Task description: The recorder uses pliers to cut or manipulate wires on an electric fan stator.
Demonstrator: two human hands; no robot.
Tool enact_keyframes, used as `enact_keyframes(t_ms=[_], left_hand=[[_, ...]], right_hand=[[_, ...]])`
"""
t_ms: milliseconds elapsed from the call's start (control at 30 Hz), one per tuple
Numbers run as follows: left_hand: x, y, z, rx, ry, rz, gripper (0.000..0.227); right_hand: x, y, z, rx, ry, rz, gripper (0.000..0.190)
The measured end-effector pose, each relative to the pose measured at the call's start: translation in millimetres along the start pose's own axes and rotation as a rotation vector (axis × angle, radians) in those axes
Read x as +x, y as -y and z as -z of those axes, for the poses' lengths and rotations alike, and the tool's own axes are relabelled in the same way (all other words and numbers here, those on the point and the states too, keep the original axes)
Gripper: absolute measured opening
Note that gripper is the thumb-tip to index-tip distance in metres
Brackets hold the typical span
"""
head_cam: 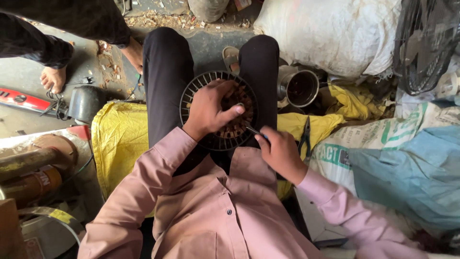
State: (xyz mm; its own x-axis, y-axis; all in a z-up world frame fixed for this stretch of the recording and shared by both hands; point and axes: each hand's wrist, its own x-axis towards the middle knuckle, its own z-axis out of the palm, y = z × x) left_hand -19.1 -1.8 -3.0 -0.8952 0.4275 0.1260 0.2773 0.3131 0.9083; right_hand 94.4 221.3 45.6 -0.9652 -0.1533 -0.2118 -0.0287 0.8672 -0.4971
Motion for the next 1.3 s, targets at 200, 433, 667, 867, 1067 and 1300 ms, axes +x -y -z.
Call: enact_keyframes(t_ms=[200,433,667,867,1067,1300], left_hand=[[-2,1,-1,-0.009,0.001,-0.025,0.086],[-4,5,-3,-0.004,0.0,-0.015,0.088],[-1,3,-3,0.009,-0.027,0.006,0.084],[0,5,-4,0.002,-0.035,-0.018,0.084],[-2,2,-1,0.031,-0.006,-0.011,0.086],[-8,1,-2,0.019,-0.016,-0.075,0.09]], right_hand=[[18,-55,-4,0.544,0.496,-0.389,0.025],[35,-45,8,0.426,0.742,-0.397,0.032],[52,-48,13,0.511,0.854,-0.409,0.029],[53,-52,11,0.509,0.853,-0.382,0.019],[56,-41,18,0.332,0.835,-0.208,0.024],[34,-39,3,0.282,0.573,-0.148,0.042]])
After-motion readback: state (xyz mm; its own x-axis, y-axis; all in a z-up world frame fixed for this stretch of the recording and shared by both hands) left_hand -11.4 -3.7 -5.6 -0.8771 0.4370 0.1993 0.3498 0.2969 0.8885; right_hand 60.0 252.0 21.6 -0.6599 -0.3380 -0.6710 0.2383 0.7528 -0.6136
